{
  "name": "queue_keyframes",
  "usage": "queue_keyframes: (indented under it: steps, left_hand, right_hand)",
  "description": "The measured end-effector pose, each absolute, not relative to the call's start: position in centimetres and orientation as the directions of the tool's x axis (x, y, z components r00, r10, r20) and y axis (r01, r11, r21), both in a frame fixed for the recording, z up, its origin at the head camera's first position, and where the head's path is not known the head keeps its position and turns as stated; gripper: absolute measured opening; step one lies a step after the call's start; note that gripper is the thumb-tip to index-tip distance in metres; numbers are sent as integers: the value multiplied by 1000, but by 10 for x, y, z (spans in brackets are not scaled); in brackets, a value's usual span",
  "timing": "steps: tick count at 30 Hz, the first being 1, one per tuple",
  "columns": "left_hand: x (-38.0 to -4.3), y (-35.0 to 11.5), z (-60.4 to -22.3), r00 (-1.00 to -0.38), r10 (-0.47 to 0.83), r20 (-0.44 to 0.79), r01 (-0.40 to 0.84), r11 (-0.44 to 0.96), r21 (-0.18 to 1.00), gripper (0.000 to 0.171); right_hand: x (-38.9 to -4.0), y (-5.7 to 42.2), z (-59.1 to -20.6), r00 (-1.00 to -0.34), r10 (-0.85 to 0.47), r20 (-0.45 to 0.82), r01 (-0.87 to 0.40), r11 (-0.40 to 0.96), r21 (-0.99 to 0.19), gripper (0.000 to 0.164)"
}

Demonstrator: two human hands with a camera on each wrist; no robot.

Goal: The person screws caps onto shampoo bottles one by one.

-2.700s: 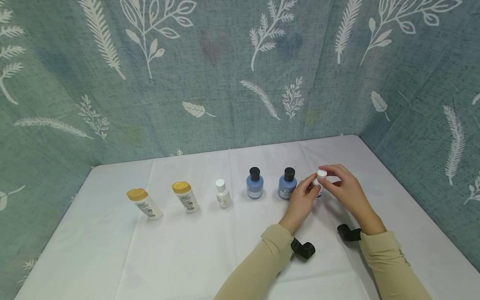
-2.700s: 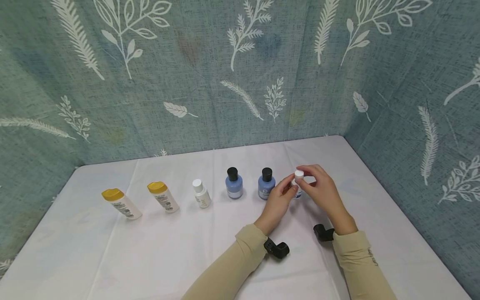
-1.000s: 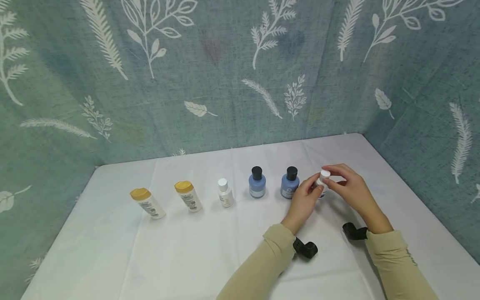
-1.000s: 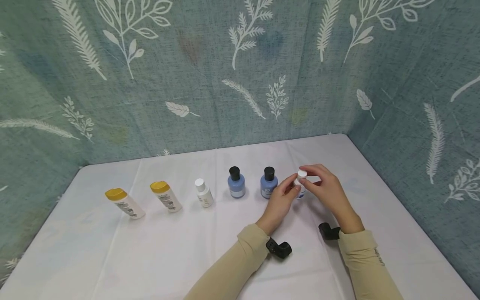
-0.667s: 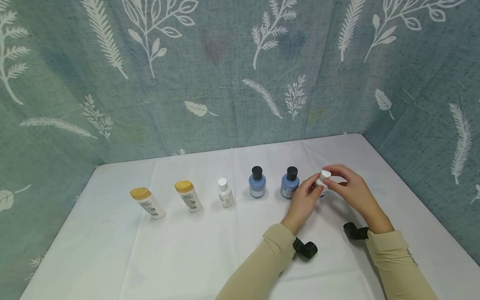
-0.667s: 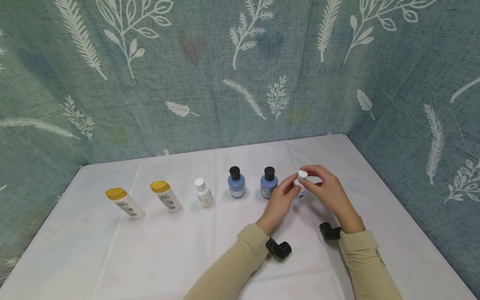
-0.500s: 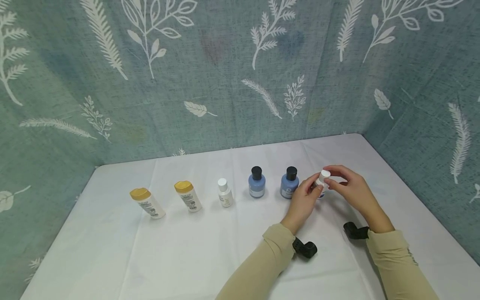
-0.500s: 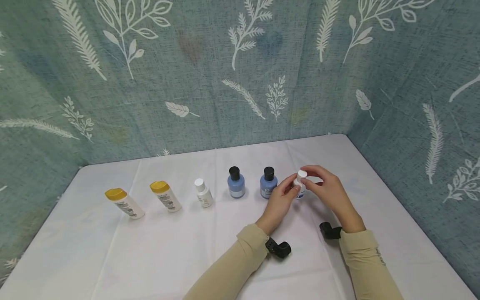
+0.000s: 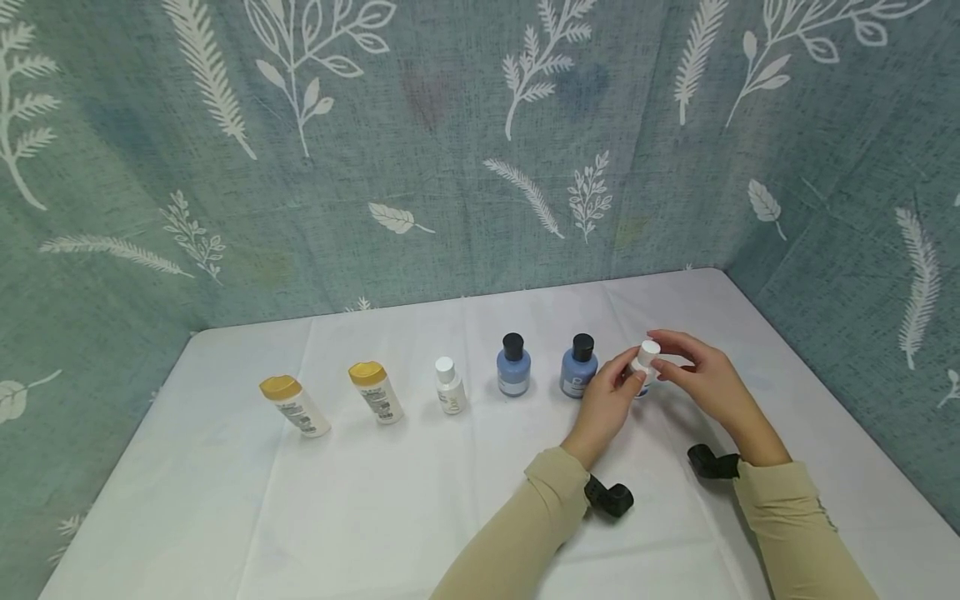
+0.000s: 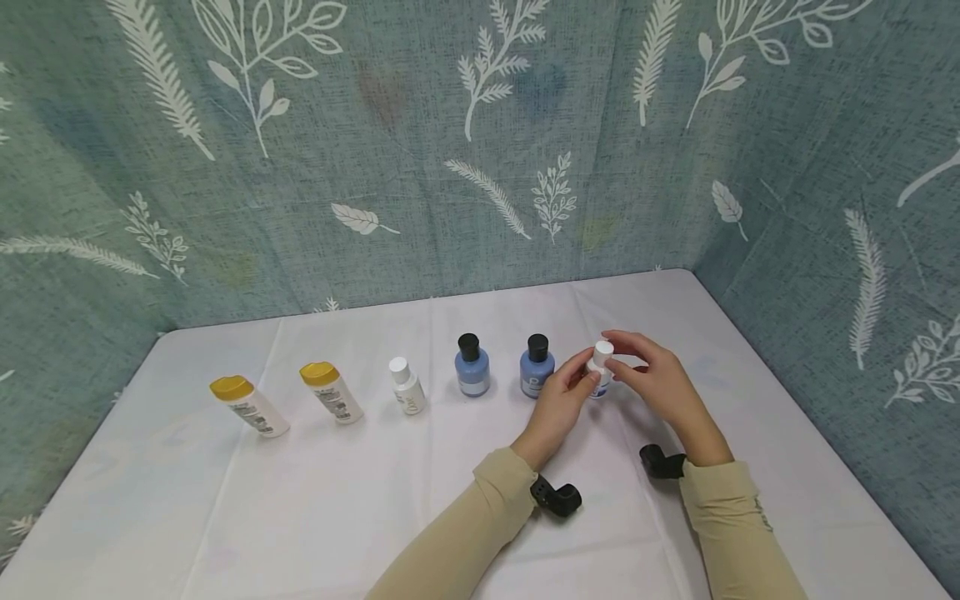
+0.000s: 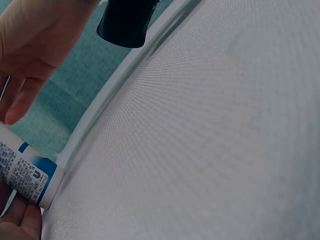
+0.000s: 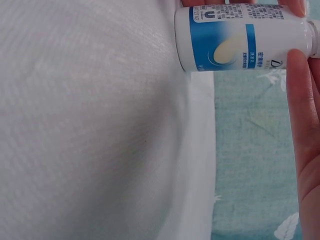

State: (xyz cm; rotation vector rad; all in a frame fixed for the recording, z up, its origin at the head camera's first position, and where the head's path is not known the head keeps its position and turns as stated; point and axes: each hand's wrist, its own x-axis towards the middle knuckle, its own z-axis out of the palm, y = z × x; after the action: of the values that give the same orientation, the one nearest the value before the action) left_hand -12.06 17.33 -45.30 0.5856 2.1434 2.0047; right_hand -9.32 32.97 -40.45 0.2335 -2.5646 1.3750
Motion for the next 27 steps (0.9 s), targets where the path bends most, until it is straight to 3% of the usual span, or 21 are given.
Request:
queue_keyframes:
  steps: [13, 27]
  left_hand:
    - [-120, 173, -452, -913, 379, 150, 174, 28, 984, 37]
    - [-119, 172, -451, -915, 376, 148, 168, 23, 985, 36]
  right_hand:
    - [-81, 310, -379, -971, -15, 238, -204, 568, -797, 37]
    - [-82, 310, -381, -975, -3, 223, -193, 514, -836, 35]
